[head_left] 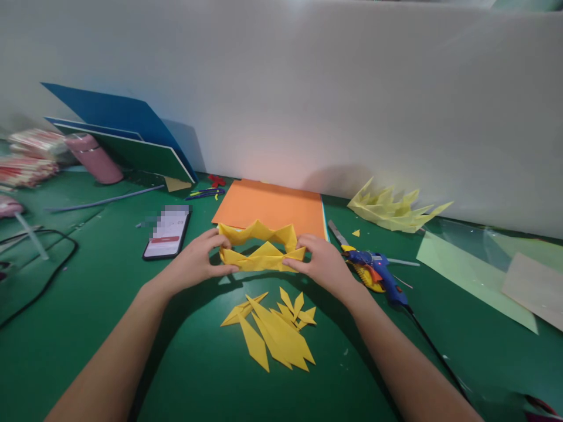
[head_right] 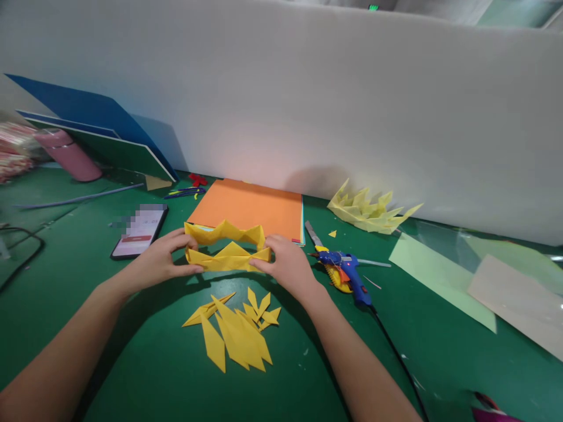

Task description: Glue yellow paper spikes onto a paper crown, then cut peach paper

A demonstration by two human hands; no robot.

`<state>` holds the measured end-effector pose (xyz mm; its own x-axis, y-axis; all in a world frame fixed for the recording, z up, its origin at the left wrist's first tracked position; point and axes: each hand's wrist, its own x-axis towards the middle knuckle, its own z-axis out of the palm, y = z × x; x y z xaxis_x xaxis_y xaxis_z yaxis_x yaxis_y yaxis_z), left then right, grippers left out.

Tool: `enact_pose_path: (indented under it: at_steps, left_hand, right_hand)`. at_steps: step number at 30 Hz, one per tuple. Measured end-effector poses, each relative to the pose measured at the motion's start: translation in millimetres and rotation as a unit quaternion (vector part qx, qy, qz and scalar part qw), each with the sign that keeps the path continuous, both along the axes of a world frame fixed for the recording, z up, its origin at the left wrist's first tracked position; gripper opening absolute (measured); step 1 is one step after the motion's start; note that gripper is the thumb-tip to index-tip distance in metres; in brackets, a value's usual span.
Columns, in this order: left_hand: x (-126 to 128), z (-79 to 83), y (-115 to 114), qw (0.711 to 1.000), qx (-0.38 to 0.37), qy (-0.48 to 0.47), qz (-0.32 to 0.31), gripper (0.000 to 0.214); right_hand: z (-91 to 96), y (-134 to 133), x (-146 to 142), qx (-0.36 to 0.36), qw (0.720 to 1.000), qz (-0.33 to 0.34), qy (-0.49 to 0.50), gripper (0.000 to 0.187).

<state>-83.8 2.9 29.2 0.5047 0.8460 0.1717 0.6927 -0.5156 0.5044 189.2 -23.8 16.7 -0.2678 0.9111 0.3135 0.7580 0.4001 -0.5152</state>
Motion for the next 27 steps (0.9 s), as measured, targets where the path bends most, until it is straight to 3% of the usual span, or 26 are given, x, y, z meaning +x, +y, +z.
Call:
enact_pose_path:
  at_steps: [4,9,14,21,27]
  left_hand:
    - [-1,-7.5,6,0.998,0.029,-0.01,0.05,0.036]
    - [-5,-16.3,12,0.998,0.035,0.012,0.053,0.037]
    - [-7,-15.9,12,0.999,0.032,-0.01,-0.012,0.038]
    - [-10,-12.3,13,0.996,0.002,-0.016,-0.087,0.033]
    - [-12,-8.5,14,0.993,-0.028,0.001,-0.115,0.028]
  right_hand:
    - [-0.5,0,-1,0.01,0.995,-0.032,-0.095,0.027]
    - [0.1,0,2,-0.013,0.989,-0.013,-0.144,0.028]
    - [5.5,-1,8,-0.058,0.986,0.094,-0.121,0.02]
    - [14.6,-5,11,-0.111,0.978,0.063,-0.164,0.027]
    - [16.2,-9,11,-0.049,0.97,0.033,-0.238,0.033]
